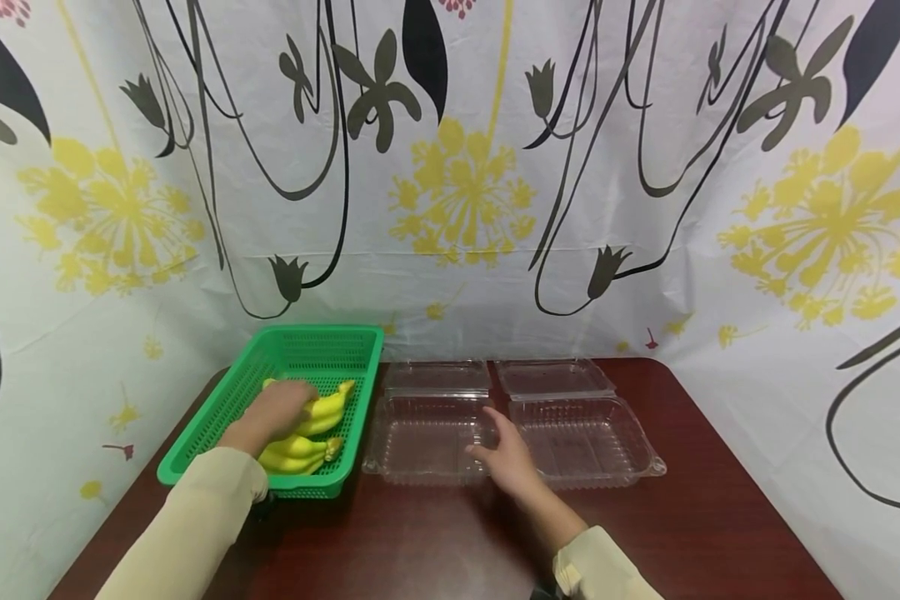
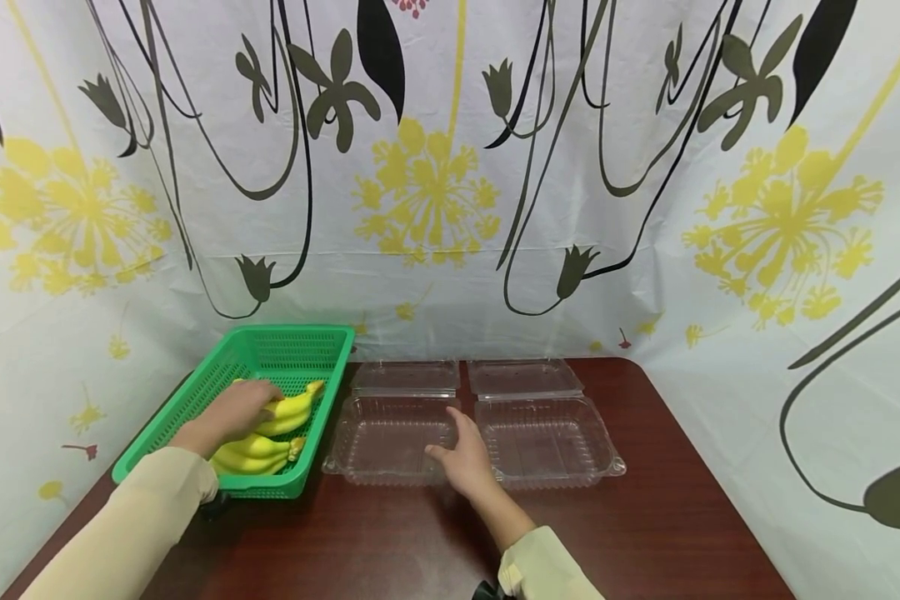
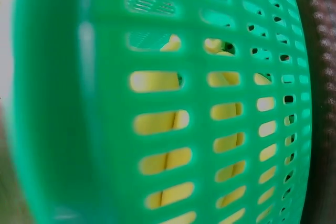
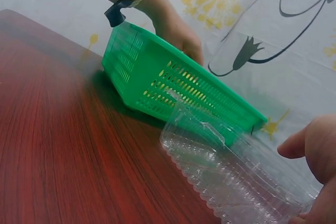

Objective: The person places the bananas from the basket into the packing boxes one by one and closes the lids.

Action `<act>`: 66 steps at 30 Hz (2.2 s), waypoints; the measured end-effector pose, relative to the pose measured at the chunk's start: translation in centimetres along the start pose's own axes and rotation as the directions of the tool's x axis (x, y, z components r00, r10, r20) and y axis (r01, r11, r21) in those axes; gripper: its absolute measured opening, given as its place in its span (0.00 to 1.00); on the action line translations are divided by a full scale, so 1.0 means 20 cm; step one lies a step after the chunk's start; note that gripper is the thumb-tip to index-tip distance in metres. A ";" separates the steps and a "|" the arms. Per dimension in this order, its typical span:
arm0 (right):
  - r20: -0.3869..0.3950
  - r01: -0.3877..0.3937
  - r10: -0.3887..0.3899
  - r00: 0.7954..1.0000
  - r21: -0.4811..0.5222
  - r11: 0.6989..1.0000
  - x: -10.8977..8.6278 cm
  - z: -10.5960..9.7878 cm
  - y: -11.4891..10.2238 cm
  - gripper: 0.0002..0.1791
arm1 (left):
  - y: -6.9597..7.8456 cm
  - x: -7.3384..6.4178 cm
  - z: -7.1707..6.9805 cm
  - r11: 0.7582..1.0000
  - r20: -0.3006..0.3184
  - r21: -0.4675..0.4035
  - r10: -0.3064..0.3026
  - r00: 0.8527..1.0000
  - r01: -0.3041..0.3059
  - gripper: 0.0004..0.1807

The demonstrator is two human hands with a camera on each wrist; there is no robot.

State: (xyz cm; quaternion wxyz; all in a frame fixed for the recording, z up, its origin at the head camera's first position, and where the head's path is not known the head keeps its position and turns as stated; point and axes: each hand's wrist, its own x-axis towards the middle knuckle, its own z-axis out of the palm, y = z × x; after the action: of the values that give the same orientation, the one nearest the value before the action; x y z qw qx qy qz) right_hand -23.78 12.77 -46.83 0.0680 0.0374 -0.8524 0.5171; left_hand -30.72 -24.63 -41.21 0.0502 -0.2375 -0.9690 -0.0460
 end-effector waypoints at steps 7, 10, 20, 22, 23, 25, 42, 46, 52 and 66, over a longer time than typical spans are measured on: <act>-0.006 0.013 -0.013 1.000 0.017 1.000 0.00 0.00 0.00 0.39 | 0.02 0.00 -0.03 1.000 -0.028 -0.001 0.025 0.999 -0.025 0.09; -0.009 0.017 -0.016 1.000 0.024 1.000 0.00 0.00 0.00 0.39 | 0.04 0.00 -0.06 0.999 -0.040 -0.005 0.031 0.999 -0.032 0.11; -0.028 0.064 -0.063 0.998 0.026 0.998 0.00 0.01 0.04 0.40 | 0.09 0.00 -0.16 0.994 -0.100 -0.097 0.031 0.994 -0.041 0.16; -0.030 0.059 -0.059 0.998 0.031 0.998 -0.01 0.02 0.05 0.40 | 0.10 0.00 -0.18 0.993 -0.115 -0.110 0.039 0.993 -0.052 0.16; -0.029 0.054 -0.053 0.998 0.034 0.998 -0.01 0.02 0.06 0.41 | 0.10 0.00 -0.19 0.992 -0.125 -0.114 0.045 0.991 -0.060 0.16; -0.027 0.041 -0.040 0.999 0.032 0.999 -0.01 0.02 0.08 0.42 | 0.11 0.00 -0.21 0.990 -0.141 -0.120 0.054 0.988 -0.071 0.16; -0.039 -0.030 0.032 0.999 0.050 0.998 -0.04 0.02 0.14 0.43 | 0.32 0.05 -0.31 0.981 -0.225 -0.116 0.127 0.966 -0.156 0.18; -0.038 -0.041 0.044 0.998 0.077 0.996 -0.05 0.03 0.15 0.41 | 0.39 0.06 -0.32 0.976 -0.245 -0.120 0.146 0.958 -0.179 0.19; -0.039 -0.041 0.046 0.998 0.116 0.992 -0.05 0.03 0.15 0.39 | 0.50 0.09 -0.32 0.964 -0.286 -0.133 0.184 0.940 -0.229 0.18; -0.041 -0.045 0.049 0.998 0.093 0.995 -0.06 0.03 0.15 0.37 | 0.74 0.14 -0.23 0.918 -0.377 -0.257 0.193 0.906 -0.302 0.17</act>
State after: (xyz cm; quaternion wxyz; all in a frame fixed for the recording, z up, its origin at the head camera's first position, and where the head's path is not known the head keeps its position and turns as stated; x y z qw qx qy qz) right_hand -23.06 13.73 -49.97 0.0725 0.0090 -0.8265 0.5582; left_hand -25.92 -10.72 -35.33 0.1862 -0.3530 -0.8873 -0.2312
